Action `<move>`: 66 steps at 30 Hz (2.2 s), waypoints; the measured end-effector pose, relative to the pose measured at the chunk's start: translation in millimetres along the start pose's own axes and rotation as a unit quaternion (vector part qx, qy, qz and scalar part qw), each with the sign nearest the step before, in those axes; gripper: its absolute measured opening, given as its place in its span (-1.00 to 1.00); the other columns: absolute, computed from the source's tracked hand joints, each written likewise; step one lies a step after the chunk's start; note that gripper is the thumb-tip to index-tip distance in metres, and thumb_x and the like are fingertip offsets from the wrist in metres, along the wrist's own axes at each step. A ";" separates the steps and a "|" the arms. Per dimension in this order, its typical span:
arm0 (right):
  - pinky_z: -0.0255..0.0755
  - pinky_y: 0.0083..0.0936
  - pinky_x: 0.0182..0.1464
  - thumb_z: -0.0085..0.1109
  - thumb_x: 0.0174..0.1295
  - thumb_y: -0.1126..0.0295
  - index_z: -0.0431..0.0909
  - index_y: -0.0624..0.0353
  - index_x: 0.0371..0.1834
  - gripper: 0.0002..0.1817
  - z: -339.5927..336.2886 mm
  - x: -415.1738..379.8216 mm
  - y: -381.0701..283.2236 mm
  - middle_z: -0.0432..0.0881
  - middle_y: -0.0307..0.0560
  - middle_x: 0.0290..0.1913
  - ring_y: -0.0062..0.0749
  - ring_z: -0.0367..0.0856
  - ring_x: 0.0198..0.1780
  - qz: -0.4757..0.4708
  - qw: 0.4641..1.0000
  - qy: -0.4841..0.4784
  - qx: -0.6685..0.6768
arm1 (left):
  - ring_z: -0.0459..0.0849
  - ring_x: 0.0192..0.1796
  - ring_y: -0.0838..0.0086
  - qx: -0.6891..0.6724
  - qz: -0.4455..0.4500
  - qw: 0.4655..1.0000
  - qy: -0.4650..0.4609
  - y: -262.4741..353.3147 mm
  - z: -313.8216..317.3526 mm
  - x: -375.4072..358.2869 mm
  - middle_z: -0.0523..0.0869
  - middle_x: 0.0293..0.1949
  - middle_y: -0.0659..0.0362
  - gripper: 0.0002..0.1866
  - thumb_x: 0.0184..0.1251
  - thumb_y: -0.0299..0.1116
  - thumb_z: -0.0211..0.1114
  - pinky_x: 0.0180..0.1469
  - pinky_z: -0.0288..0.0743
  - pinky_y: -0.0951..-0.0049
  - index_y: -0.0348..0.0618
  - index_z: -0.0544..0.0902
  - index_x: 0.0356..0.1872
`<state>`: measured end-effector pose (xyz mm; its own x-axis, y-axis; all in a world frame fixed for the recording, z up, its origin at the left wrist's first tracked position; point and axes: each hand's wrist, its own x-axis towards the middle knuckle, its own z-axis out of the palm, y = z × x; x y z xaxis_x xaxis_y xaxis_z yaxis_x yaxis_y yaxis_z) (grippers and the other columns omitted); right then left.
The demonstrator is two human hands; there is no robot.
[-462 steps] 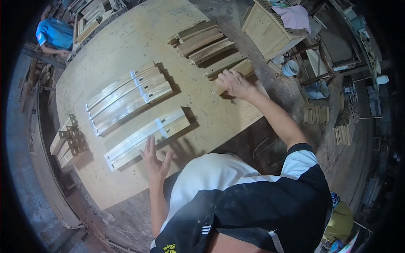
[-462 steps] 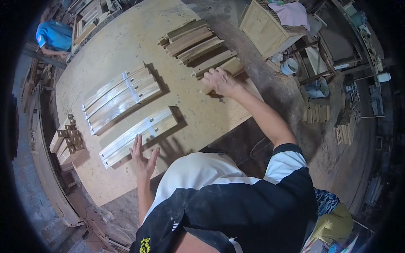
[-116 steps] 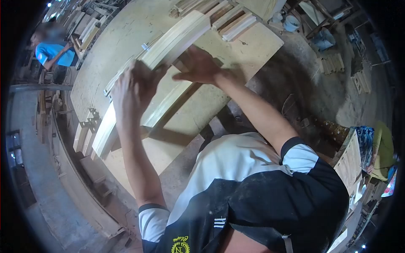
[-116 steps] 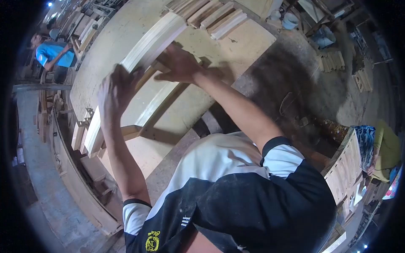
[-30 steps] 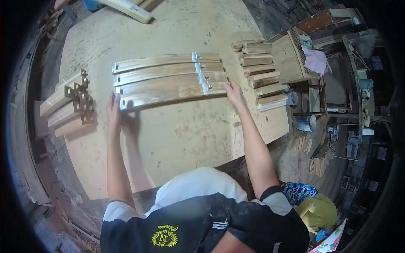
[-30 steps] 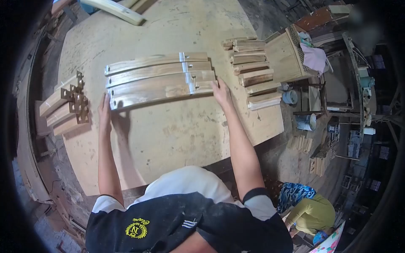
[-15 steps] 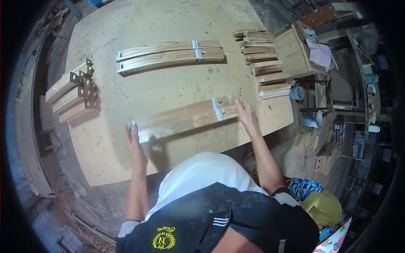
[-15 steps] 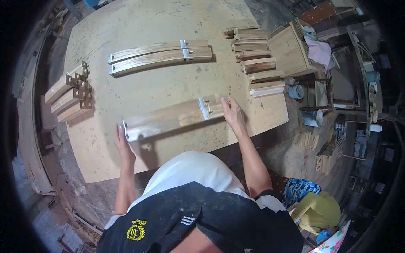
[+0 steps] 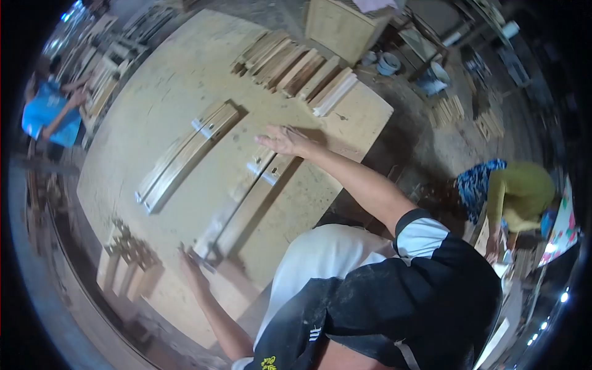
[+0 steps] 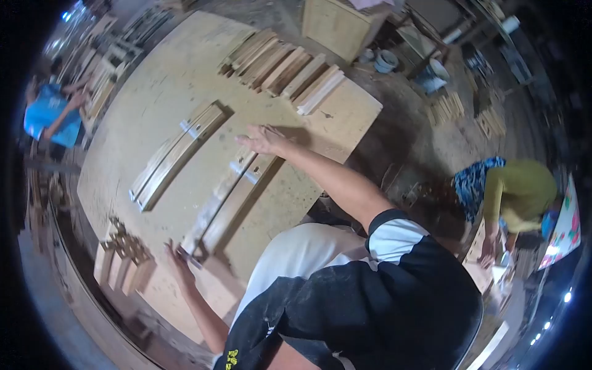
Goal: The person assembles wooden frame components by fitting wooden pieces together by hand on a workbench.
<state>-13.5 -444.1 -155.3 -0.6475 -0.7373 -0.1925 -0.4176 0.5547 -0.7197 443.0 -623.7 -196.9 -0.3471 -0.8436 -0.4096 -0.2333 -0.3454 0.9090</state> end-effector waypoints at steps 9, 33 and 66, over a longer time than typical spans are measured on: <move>0.59 -0.22 0.04 0.38 0.04 -0.14 0.66 0.24 -0.16 -0.39 -65.0 29.2 111.7 0.75 0.18 -0.13 -0.06 0.76 -0.05 0.266 0.877 0.397 0.046 | 0.47 0.26 0.13 0.511 0.286 0.804 -0.107 57.0 127.7 -64.5 0.53 0.20 -0.09 0.16 -0.24 -0.13 0.61 0.40 0.16 0.05 -0.19 0.25 0.53; 0.47 -0.25 0.35 0.34 0.14 0.50 0.33 0.29 0.42 -0.28 -79.6 -165.5 77.1 0.57 -0.01 0.26 -0.20 0.57 0.29 -0.106 0.702 -0.134 0.691 | 0.60 0.18 0.35 -0.001 0.017 0.896 -0.445 112.2 324.3 -116.9 0.66 0.10 0.06 -0.48 0.45 -0.17 0.31 0.23 0.49 0.32 -0.29 0.47 0.27; 0.60 -0.48 -0.08 0.37 0.24 0.40 0.59 0.19 0.12 -0.62 -32.4 -9.2 3.4 0.76 -0.15 -0.14 -0.56 0.70 -0.15 -0.370 0.868 -0.290 0.161 | 0.57 -0.33 0.69 -0.134 0.329 0.926 0.125 131.4 350.1 -51.0 0.67 -0.34 0.33 -0.78 0.43 -0.26 0.34 -0.29 0.48 0.57 -0.22 0.64 -0.20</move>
<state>-29.7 -422.9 -134.3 0.1904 -0.9676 0.1655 -0.3231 -0.2210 -0.9202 112.0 -482.2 -83.5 -0.1041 -0.9654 0.2393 0.1997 0.2154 0.9559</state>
